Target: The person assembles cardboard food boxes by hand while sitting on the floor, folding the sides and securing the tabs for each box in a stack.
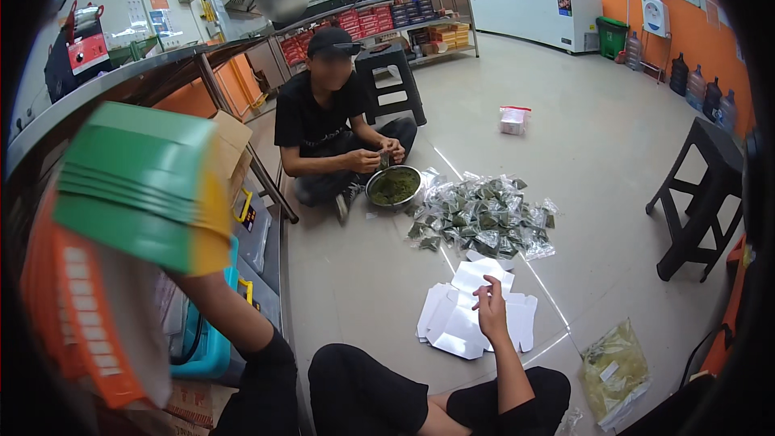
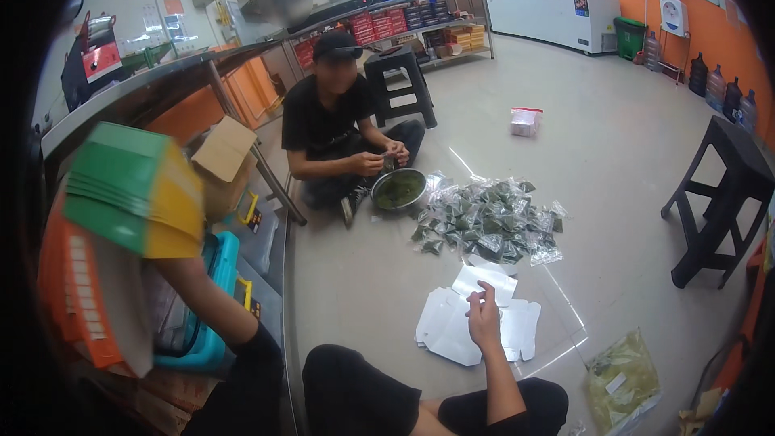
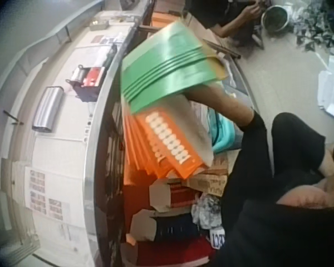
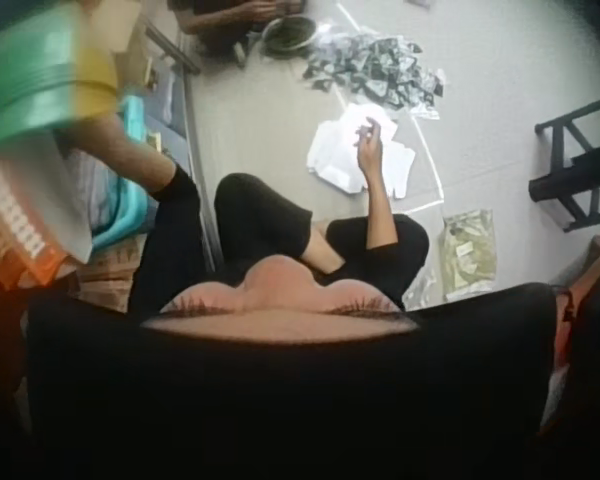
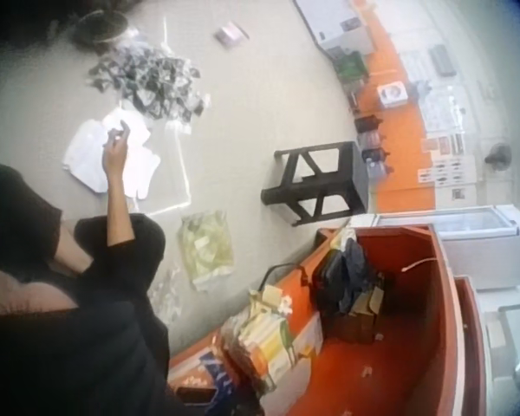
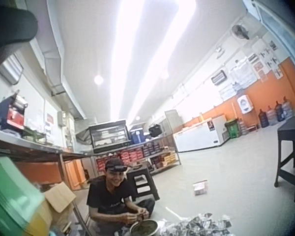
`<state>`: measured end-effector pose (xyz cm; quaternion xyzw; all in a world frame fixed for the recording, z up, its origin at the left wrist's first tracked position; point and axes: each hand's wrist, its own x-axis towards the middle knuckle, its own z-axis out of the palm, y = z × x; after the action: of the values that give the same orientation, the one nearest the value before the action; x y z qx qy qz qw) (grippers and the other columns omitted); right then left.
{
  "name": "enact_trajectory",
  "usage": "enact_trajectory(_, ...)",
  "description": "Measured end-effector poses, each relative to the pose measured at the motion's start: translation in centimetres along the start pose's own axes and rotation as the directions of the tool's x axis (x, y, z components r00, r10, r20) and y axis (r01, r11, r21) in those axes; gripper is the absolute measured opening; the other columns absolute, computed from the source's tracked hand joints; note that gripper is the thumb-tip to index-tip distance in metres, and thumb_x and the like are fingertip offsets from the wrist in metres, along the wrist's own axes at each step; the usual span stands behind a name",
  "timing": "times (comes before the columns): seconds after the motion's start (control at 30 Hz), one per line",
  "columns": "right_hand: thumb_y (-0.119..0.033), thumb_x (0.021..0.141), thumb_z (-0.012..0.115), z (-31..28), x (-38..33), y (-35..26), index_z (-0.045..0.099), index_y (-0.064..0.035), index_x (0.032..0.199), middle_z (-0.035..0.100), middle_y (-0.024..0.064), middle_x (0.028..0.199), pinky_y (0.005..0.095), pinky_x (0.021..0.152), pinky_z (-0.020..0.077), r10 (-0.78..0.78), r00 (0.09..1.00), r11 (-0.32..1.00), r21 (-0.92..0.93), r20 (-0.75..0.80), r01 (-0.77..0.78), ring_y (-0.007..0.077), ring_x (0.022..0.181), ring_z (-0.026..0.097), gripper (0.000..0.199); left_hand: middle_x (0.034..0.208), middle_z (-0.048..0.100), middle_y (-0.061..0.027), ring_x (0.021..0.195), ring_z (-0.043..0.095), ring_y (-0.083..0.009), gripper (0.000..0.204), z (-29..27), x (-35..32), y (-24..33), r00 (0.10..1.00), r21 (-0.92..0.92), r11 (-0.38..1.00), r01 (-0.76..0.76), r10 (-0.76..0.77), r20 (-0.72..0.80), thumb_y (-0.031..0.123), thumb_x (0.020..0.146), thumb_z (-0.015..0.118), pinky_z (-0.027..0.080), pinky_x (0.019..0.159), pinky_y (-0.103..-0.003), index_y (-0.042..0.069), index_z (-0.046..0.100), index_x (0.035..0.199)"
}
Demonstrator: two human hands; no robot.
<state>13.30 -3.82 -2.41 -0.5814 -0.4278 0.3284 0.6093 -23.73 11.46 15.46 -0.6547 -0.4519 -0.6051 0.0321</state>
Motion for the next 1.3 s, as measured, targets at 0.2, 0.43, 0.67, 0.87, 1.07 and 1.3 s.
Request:
enact_trajectory(0.2, -0.026, 0.094, 0.045, -0.3, -0.3, 1.0, 0.04, -0.0036, 0.125, 0.058, 0.011, 0.083, 0.0312, 0.059, 0.0474, 0.009, 1.0, 0.993, -0.116, 0.018, -0.007, 0.0191, 0.06, 0.061, 0.039, 0.114, 0.051, -0.0222, 0.106, 0.052, -0.0316, 0.055, 2.1, -1.3, -3.3, 0.967, 0.011, 1.0, 0.011, -0.014, 0.253, 0.028, 0.09, 0.053, 0.042, 0.091, -0.04, 0.003, 0.029, 0.132)
enact_trajectory(0.43, -0.027, 0.092, 0.047, 0.5, 0.5, 1.3, 0.045, -0.0052, 0.119, 0.064, 0.0176, 0.084, 0.0405, 0.076, 0.0457, 0.055, 0.998, 0.99, -0.131, -0.012, -0.056, 0.0351, 0.082, 0.062, 0.035, 0.122, 0.045, -0.0308, 0.113, 0.051, -0.0331, 0.076, 4.8, -15.2, -18.6, 0.537, 0.495, 0.855, 0.155, -0.493, 0.684, 0.037, 0.087, 0.057, 0.041, 0.095, -0.041, 0.009, 0.01, 0.141)
enact_trajectory(0.67, -0.029, 0.092, 0.044, -0.9, 0.2, 1.5, 0.051, -0.0035, 0.114, 0.065, 0.018, 0.089, 0.0394, 0.074, 0.048, 0.086, 0.996, 0.932, -0.354, 0.021, -0.073, 0.0307, 0.078, 0.064, 0.034, 0.136, 0.045, -0.0177, 0.116, 0.053, -0.0293, 0.066, 5.9, -16.6, -14.0, -0.303, 0.773, 0.39, -0.501, -0.915, 0.266, 0.051, 0.083, 0.056, 0.042, 0.095, -0.047, 0.015, 0.041, 0.136)
enact_trajectory(0.87, -0.037, 0.089, 0.049, -0.8, 0.0, 2.6, 0.057, -0.0063, 0.11, 0.064, 0.0196, 0.103, 0.0408, 0.085, 0.0467, 0.455, 0.871, 0.653, -0.734, 0.185, -0.185, 0.0336, 0.094, 0.061, 0.039, 0.121, 0.055, -0.0217, 0.115, 0.052, -0.0346, 0.065, 12.7, -17.6, -5.7, -0.231, 0.533, 0.76, -0.372, -0.632, 0.739, 0.053, 0.087, 0.047, 0.041, 0.096, -0.041, -0.002, 0.055, 0.119)
enact_trajectory(1.07, -0.034, 0.085, 0.054, -1.3, 0.5, 6.3, 0.051, 0.0046, 0.115, 0.049, 0.0201, 0.123, 0.0411, 0.089, 0.046, 0.583, 0.802, 0.363, -0.841, -0.13, -0.4, 0.0323, 0.112, 0.051, 0.05, 0.141, 0.025, -0.0288, 0.128, 0.03, -0.0411, 0.084, 20.2, -27.2, 1.8, -0.062, 0.306, 0.952, 0.012, -0.305, 0.95, 0.044, 0.084, 0.057, 0.03, 0.105, -0.042, -0.01, 0.021, 0.137)
enact_trajectory(1.3, -0.025, 0.079, 0.055, 0.1, 0.6, 7.2, 0.047, 0.0111, 0.122, 0.044, 0.0235, 0.124, 0.0397, 0.093, 0.0436, 0.75, 0.626, 0.21, -0.82, -0.214, -0.532, 0.0339, 0.114, 0.047, 0.056, 0.145, 0.013, -0.0274, 0.133, 0.016, -0.0412, 0.088, 20.2, -34.5, 1.9, 0.345, 0.42, 0.908, 0.003, -0.395, 0.851, 0.039, 0.083, 0.057, 0.016, 0.11, -0.049, -0.011, 0.011, 0.139)
